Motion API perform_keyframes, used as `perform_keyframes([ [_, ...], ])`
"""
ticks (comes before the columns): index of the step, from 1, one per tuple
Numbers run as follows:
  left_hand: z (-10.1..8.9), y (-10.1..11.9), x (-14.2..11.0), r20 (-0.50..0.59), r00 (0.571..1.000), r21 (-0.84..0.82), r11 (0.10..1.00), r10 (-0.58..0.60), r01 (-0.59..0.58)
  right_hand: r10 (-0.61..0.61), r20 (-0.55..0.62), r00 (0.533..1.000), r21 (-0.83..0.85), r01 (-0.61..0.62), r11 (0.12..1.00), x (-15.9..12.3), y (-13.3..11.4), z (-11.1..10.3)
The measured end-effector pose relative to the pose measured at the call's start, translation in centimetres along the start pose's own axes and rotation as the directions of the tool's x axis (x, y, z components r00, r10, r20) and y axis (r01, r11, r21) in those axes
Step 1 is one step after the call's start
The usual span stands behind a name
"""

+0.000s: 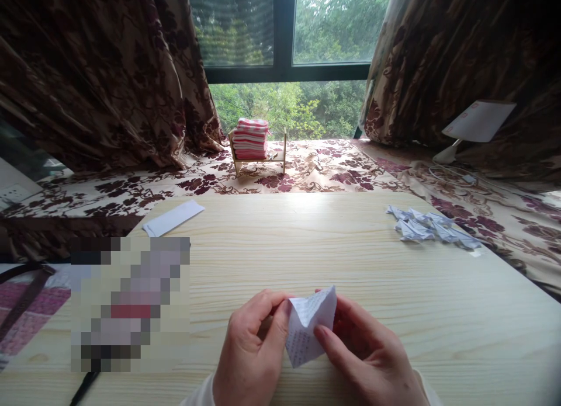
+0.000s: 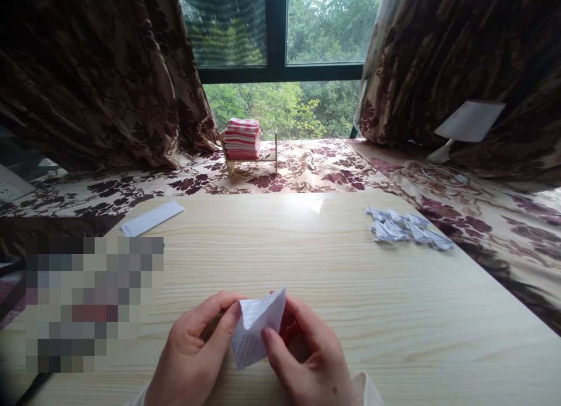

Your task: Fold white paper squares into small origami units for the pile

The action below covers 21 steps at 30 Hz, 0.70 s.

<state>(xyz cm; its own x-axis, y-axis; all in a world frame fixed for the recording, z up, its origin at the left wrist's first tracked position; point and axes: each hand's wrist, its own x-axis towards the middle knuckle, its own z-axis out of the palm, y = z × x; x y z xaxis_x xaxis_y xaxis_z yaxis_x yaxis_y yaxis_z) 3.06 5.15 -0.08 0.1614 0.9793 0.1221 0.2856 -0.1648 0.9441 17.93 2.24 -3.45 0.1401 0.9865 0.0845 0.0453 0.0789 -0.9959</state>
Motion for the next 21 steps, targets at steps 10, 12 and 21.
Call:
perform_keyframes([
  [10, 0.1, 0.3, 0.5, 0.111, 0.984, -0.163, 0.974, -0.138, 0.155, 0.048, -0.01, 0.999, 0.084, -0.047, 0.995, -0.6, 0.3, 0.5],
  [12, 0.0, 0.5, 0.6, 0.131, 0.979, -0.168, 0.97, -0.154, 0.175, 0.005, 0.024, 1.0, 0.085, -0.007, 0.996, -0.5, 0.0, 0.5],
  [21, 0.2, 1.3, 1.1, 0.132, 0.991, -0.101, 0.995, 0.024, -0.011, -0.196, 0.228, 0.954, -0.152, 0.234, 0.96, 0.7, -1.5, -0.3],
])
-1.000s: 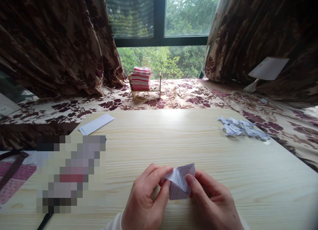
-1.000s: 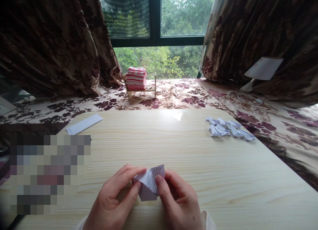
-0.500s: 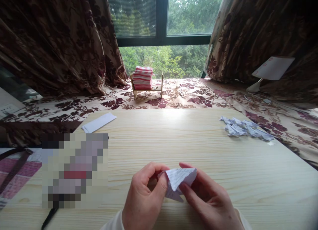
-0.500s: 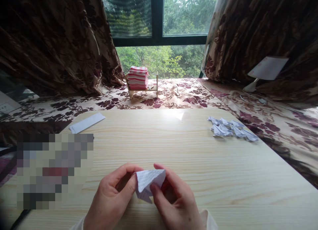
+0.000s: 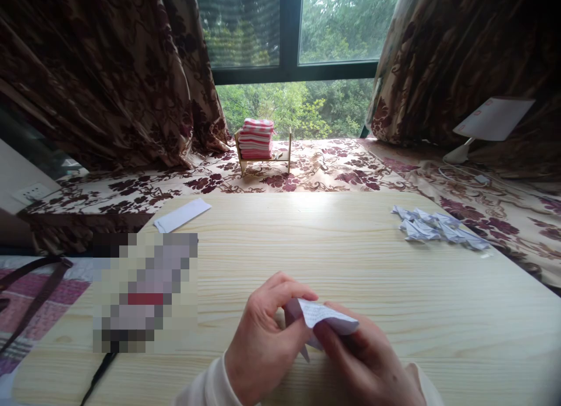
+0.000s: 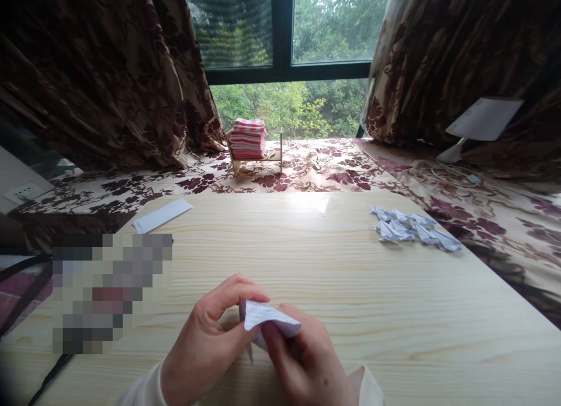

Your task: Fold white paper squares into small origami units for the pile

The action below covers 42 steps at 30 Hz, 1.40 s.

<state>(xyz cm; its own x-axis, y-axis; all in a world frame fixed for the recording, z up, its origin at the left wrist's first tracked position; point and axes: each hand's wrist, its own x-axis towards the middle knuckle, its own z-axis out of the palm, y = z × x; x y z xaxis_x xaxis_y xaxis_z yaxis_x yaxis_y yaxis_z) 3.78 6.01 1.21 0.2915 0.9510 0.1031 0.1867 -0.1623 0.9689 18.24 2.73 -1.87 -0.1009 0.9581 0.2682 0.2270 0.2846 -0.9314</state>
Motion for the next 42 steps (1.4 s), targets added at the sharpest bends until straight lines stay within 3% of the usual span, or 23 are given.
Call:
perform_keyframes([
  [2, -0.2, 0.2, 0.3, 0.028, 0.999, -0.037, 0.999, -0.029, 0.03, -0.016, -0.018, 1.0, -0.075, 0.015, 0.997, -0.1, 0.3, -0.5],
  [4, -0.4, 0.1, 0.7, 0.021, 0.989, -0.124, 0.982, -0.143, 0.145, -0.05, -0.17, 0.984, -0.181, 0.019, 0.983, -0.4, 0.3, -0.9],
  [5, -0.4, -0.1, 0.9, 0.003, 0.98, -0.167, 0.966, -0.197, 0.195, -0.097, -0.281, 0.955, -0.249, 0.025, 0.968, -0.5, 0.2, -1.1],
  [7, -0.4, -0.6, 1.2, -0.046, 0.965, -0.222, 0.945, -0.257, 0.241, -0.237, -0.382, 0.893, -0.383, 0.081, 0.92, -0.9, -0.2, -1.1],
  [8, -0.3, -0.7, 1.3, -0.069, 0.962, -0.232, 0.942, -0.266, 0.244, -0.314, -0.378, 0.871, -0.433, 0.134, 0.891, -1.0, -0.4, -1.0],
  [10, -0.1, -0.9, 1.5, -0.099, 0.957, -0.242, 0.94, -0.272, 0.242, -0.37, -0.301, 0.879, -0.486, 0.192, 0.853, -1.3, -0.8, -0.3],
  [16, 0.4, -0.5, 1.2, -0.122, 0.955, -0.3, 0.927, -0.271, 0.225, -0.348, -0.211, 0.914, -0.589, 0.165, 0.791, -1.3, -0.6, 1.4],
  [25, 0.4, -1.1, 1.1, -0.125, 0.942, -0.381, 0.892, -0.311, 0.243, -0.504, 0.026, 0.863, -0.681, 0.384, 0.623, -2.1, -0.5, 2.1],
  [27, 0.4, -0.9, 1.1, -0.115, 0.943, -0.389, 0.888, -0.311, 0.245, -0.49, 0.045, 0.871, -0.651, 0.398, 0.647, -2.1, -0.3, 1.9],
  [31, 0.4, -0.7, 1.0, -0.092, 0.947, -0.399, 0.883, -0.306, 0.247, -0.449, -0.022, 0.893, -0.574, 0.356, 0.737, -1.8, -0.2, 1.2],
  [37, 0.4, -0.7, 1.1, -0.055, 0.953, -0.398, 0.882, -0.297, 0.252, -0.411, 0.019, 0.911, -0.656, 0.322, 0.683, -0.8, -0.1, 0.5],
  [42, 0.2, -0.7, 1.0, -0.057, 0.949, -0.371, 0.889, -0.309, 0.267, -0.444, 0.021, 0.896, -0.615, 0.362, 0.7, -0.7, -0.2, 0.6],
])
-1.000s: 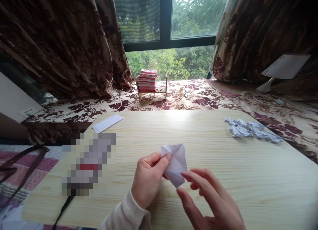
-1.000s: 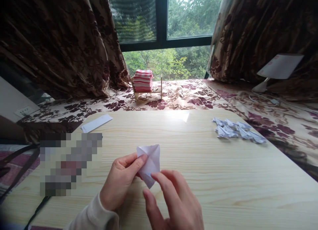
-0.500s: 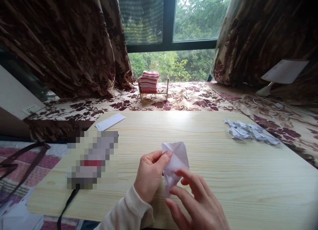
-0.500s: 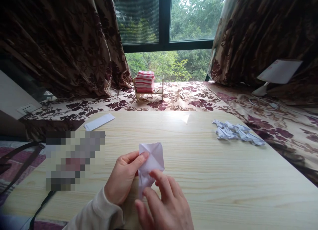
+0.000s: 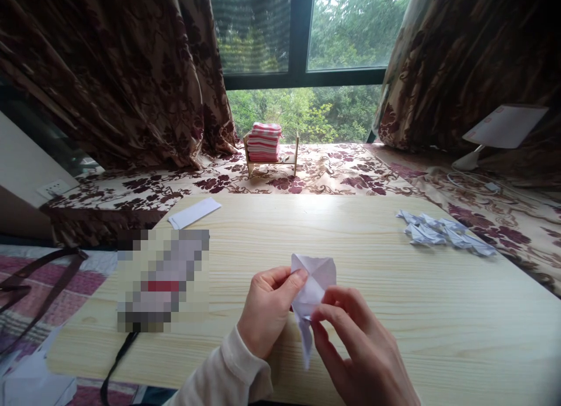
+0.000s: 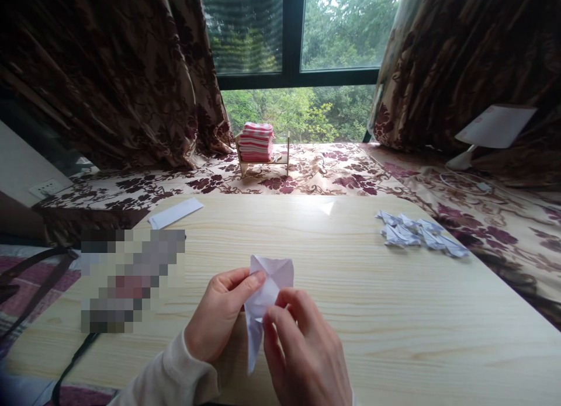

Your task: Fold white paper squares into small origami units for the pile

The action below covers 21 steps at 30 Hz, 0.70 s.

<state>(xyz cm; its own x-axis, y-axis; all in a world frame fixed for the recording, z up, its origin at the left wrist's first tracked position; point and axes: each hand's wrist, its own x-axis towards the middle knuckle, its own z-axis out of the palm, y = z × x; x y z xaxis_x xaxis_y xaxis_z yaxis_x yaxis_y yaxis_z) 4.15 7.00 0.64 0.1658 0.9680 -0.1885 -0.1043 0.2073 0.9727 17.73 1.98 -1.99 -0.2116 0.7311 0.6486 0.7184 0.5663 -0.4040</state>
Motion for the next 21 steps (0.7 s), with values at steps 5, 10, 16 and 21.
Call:
perform_keyframes([
  [5, -0.5, -0.1, 0.0, -0.028, 1.0, 0.041, 0.999, -0.014, 0.015, -0.063, 0.022, 0.998, 0.066, 0.062, 0.996, -0.4, 0.2, -0.7],
  [10, -0.7, -0.1, -0.2, -0.021, 1.0, 0.106, 0.994, 0.02, -0.018, -0.136, 0.168, 0.976, 0.005, 0.137, 0.991, -0.7, 0.6, -1.7],
  [16, -0.9, -0.7, -1.3, 0.035, 0.945, 0.537, 0.792, 0.325, -0.292, -0.153, 0.242, 0.958, -0.089, 0.179, 0.98, -2.3, 0.9, -1.8],
  [21, -1.3, -1.3, -1.6, 0.107, 0.922, 0.667, 0.661, 0.371, -0.343, -0.105, 0.28, 0.954, -0.077, 0.131, 0.988, -2.7, 0.3, -1.7],
])
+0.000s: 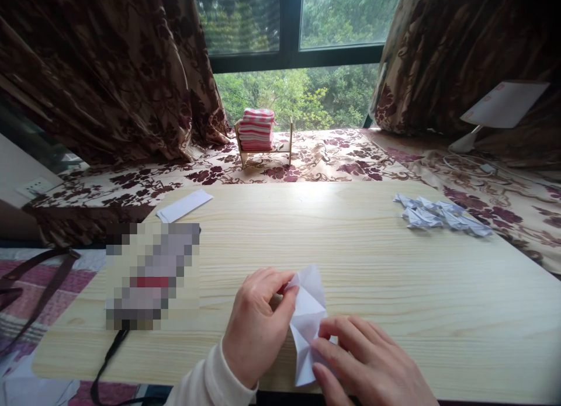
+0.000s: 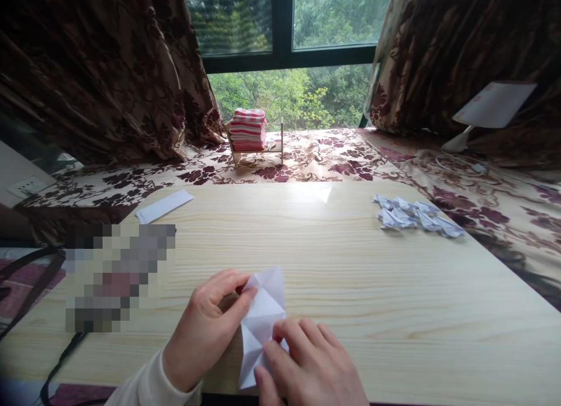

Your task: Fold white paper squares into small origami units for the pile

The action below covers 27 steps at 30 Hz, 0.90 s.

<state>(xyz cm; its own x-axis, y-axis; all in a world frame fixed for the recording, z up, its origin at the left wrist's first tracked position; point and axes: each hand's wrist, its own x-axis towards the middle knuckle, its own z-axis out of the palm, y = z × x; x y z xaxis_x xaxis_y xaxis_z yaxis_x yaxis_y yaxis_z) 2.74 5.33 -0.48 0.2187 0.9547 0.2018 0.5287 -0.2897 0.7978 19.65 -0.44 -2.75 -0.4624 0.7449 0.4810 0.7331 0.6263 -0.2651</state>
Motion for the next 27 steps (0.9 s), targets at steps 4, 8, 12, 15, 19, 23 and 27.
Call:
perform_keyframes([
  [4, -0.1, 0.0, 0.3, 0.024, 0.999, -0.05, 0.998, -0.03, 0.032, 0.201, -0.072, 0.977, 0.021, -0.2, 0.98, 0.8, 0.0, -0.4],
  [8, -0.1, 0.0, 0.2, 0.049, 0.997, -0.106, 0.992, -0.059, 0.064, 0.354, -0.164, 0.921, -0.074, -0.37, 0.926, 1.6, 0.9, -0.1],
  [12, 0.2, -0.4, -0.2, 0.033, 0.999, -0.079, 0.996, -0.025, 0.027, 0.379, -0.144, 0.914, -0.02, -0.386, 0.922, 1.8, 1.1, 0.8],
  [15, 0.3, -0.6, -0.3, -0.052, 0.996, 0.047, 0.996, 0.074, -0.071, 0.408, -0.158, 0.899, 0.072, -0.401, 0.913, 1.7, 0.7, 1.6],
  [19, 0.3, -0.5, -0.1, -0.098, 0.985, 0.248, 0.962, 0.141, -0.113, 0.462, -0.196, 0.865, 0.137, -0.442, 0.886, 1.6, 0.3, 2.1],
  [23, 0.5, -0.4, 0.1, -0.083, 0.989, 0.345, 0.934, 0.123, -0.087, 0.39, -0.167, 0.906, 0.099, -0.378, 0.92, 1.8, 0.7, 1.9],
  [27, 0.9, -0.4, 0.1, -0.081, 0.988, 0.383, 0.919, 0.133, -0.093, 0.351, -0.118, 0.929, 0.078, -0.344, 0.936, 2.2, 1.0, 1.6],
])
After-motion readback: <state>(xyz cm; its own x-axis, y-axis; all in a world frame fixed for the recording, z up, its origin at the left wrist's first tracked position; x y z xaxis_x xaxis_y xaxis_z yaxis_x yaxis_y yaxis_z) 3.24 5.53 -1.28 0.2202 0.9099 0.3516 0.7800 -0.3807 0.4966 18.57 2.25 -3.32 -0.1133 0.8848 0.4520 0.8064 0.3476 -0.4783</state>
